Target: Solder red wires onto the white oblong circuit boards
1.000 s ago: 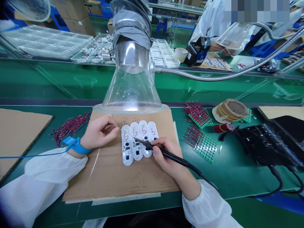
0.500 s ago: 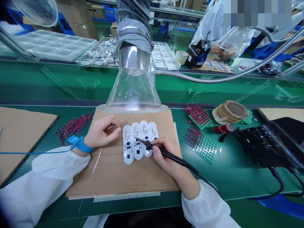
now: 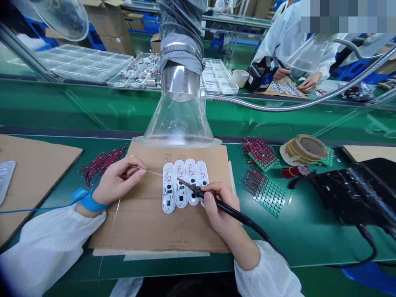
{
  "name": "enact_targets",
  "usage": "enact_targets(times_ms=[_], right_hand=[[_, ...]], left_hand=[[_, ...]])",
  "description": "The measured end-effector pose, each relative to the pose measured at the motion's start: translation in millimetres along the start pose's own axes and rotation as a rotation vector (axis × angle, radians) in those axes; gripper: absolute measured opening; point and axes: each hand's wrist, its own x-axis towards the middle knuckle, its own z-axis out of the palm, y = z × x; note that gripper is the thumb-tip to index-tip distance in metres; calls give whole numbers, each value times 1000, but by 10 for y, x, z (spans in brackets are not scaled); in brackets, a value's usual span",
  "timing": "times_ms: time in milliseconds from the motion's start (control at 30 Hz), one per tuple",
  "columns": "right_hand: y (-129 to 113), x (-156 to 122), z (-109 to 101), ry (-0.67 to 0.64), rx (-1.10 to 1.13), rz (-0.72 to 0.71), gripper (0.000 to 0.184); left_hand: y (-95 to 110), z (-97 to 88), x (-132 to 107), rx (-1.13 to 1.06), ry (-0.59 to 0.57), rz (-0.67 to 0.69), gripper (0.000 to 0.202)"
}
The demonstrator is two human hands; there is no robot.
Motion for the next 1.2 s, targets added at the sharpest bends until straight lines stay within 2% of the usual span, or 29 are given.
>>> enact_targets(times_ms=[167, 500, 767, 1033, 1200], right_hand=[[8, -64, 55, -95, -12, 55, 16], [50, -41, 42, -207, -79, 44, 17], [-40, 26, 67, -209, -104, -11, 16], [86, -72, 20, -143, 22, 41, 18], [44, -18, 13, -252, -63, 53, 25]], left_hand=[[-40, -38, -15, 0, -31, -8, 5], [-17, -24, -17, 12, -50, 98, 12], [21, -15, -1, 37, -96, 140, 14], [-10, -30, -6, 38, -54, 133, 14], [3, -37, -2, 40, -60, 125, 13]])
